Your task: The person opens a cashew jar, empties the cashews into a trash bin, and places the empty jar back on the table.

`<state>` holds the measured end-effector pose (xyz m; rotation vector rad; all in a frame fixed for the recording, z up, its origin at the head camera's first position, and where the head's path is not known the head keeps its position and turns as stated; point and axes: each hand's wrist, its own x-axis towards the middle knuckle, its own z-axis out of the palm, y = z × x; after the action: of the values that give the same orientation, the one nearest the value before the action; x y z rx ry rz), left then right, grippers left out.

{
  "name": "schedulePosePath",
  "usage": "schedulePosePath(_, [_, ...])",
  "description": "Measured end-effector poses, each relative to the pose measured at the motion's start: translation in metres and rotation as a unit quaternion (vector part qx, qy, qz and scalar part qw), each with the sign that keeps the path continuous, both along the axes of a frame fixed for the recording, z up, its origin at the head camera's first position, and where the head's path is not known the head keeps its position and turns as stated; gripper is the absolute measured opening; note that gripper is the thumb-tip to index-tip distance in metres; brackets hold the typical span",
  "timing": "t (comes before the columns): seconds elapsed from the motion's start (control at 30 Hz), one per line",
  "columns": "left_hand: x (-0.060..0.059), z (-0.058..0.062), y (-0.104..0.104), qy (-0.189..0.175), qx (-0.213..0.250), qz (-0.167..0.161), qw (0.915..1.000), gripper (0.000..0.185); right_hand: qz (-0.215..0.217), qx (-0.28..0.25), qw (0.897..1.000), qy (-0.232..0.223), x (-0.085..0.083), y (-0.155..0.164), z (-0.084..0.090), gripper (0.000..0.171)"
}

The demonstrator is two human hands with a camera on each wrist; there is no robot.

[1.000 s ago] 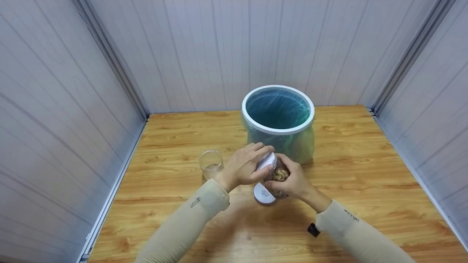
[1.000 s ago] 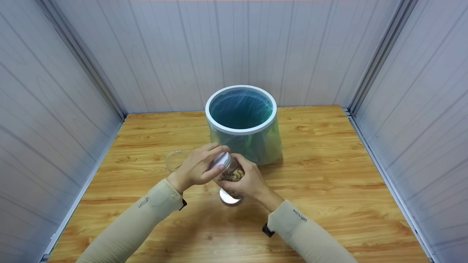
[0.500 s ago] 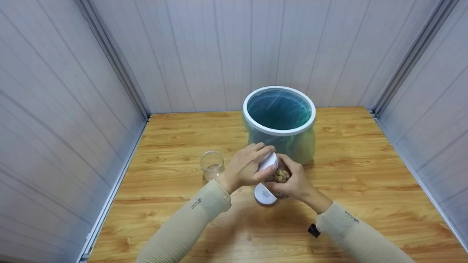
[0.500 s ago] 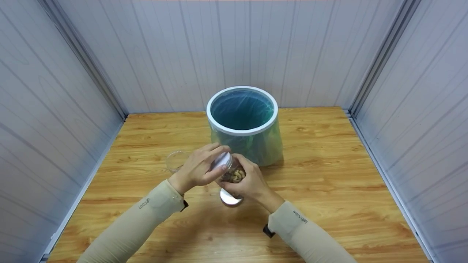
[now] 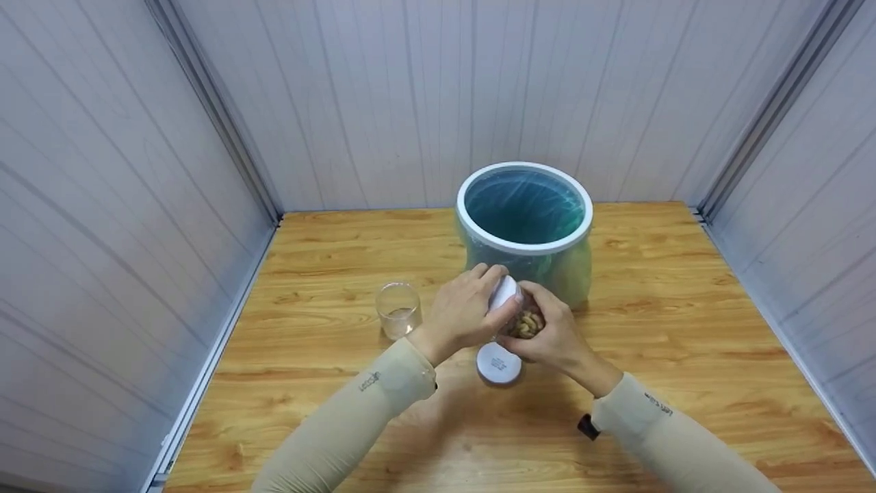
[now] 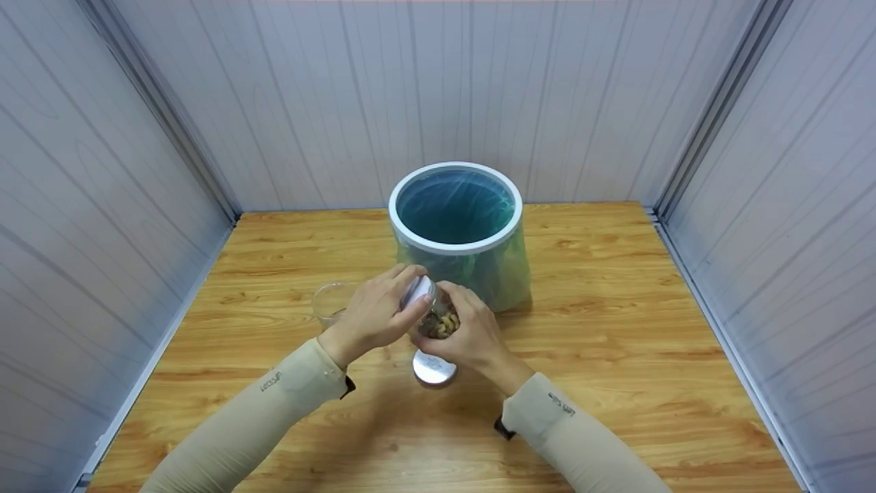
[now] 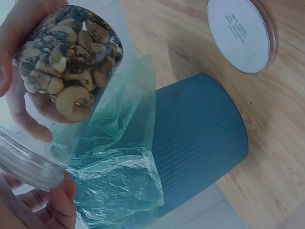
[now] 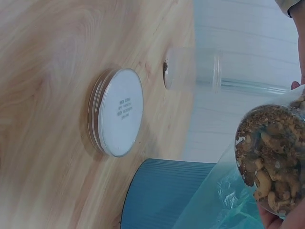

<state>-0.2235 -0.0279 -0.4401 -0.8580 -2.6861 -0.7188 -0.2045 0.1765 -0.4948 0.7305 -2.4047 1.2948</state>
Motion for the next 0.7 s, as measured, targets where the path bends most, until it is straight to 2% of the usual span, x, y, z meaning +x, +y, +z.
schedulePosePath(0.13, [0.000,0.005,0.000,-0.013,-0.017,0.006,0.9997,0.062,0.007,0.002,1.000,-0.011,-0.004,0.003,0.000,0.078])
schedulePosePath(0.23, [-0.003,0.007,-0.003,-0.009,-0.029,-0.010,0.9995,0.067,0.019,-0.015,0.999,-0.034,-0.008,0.005,0.001,0.075])
schedulePosePath(0.3, [-0.007,0.008,-0.006,-0.004,-0.027,-0.035,0.9990,0.068,0.028,-0.029,0.998,-0.054,-0.011,0.008,0.002,0.074])
schedulePosePath(0.37, [-0.010,0.009,-0.010,0.000,-0.024,-0.073,0.9970,0.069,0.040,-0.040,0.996,-0.075,-0.014,0.010,0.002,0.073])
schedulePosePath(0.53, [-0.016,0.011,-0.021,0.026,-0.027,-0.181,0.9828,0.061,0.072,-0.055,0.989,-0.118,-0.019,0.017,0.002,0.076])
schedulePosePath(0.6, [-0.018,0.012,-0.023,0.032,-0.032,-0.205,0.9778,0.059,0.080,-0.057,0.987,-0.131,-0.021,0.020,0.001,0.077])
schedulePosePath(0.7, [-0.019,0.013,-0.025,0.027,-0.035,-0.217,0.9752,0.060,0.090,-0.054,0.983,-0.149,-0.022,0.022,0.001,0.079])
